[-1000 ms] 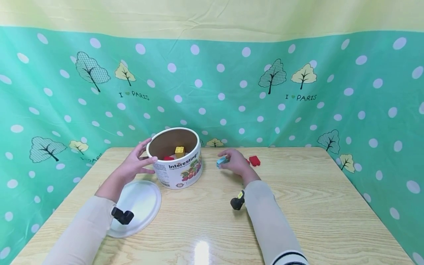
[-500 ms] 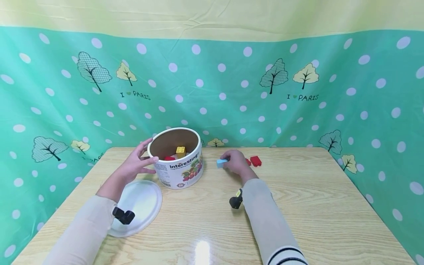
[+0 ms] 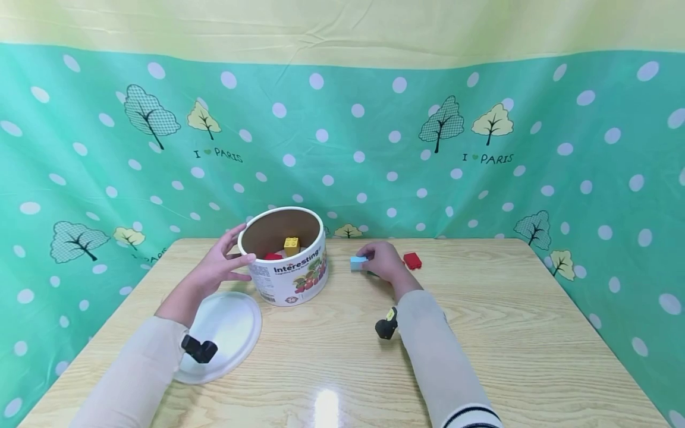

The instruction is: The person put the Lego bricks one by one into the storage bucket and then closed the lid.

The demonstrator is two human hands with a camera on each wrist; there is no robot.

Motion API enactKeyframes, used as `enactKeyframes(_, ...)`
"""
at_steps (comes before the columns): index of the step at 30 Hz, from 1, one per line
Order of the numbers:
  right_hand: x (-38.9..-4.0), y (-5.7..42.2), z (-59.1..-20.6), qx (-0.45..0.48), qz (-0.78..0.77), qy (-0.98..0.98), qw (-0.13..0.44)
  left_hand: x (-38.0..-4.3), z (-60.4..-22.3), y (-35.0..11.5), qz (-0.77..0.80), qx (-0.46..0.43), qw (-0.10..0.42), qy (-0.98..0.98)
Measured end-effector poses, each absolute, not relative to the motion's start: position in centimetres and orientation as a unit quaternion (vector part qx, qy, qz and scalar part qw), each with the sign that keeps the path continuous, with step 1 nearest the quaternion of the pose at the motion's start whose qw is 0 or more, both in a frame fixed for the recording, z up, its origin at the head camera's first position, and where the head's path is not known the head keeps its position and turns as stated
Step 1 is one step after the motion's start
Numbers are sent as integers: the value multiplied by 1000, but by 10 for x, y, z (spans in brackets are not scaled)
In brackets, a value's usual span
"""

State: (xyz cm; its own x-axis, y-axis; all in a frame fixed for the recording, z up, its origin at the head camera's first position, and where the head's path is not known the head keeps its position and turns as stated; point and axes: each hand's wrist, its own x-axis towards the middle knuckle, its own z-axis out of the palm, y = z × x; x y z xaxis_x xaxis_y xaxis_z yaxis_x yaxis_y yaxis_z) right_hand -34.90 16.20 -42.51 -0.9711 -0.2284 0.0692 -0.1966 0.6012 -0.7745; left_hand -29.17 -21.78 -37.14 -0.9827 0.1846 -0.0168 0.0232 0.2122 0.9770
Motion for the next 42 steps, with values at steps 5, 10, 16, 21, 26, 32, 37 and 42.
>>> enactKeyframes(5,-345,160,-422,-128,-437,890,13,-291,-372,-219,624,68,63,776)
enactKeyframes(10,-340,158,-417,-138,-433,891,9,-292,-375,-221,626,66,65,775)
enactKeyframes(16,-333,157,-407,-158,-439,885,6,-293,-377,-222,629,67,64,772)
enactKeyframes(21,-328,156,-392,-155,-438,885,7,-294,-377,-219,627,69,69,773)
enactKeyframes(26,-325,155,-377,-153,-437,887,5,-294,-378,-219,632,69,72,769)
enactKeyframes(32,-322,153,-357,-164,-440,883,-10,-293,-377,-219,634,71,67,767)
enactKeyframes(37,-325,151,-341,-181,-434,882,-27,-291,-373,-218,633,69,66,768)
enactKeyframes(42,-328,147,-326,-197,-429,880,-47,-285,-363,-214,633,66,75,768)
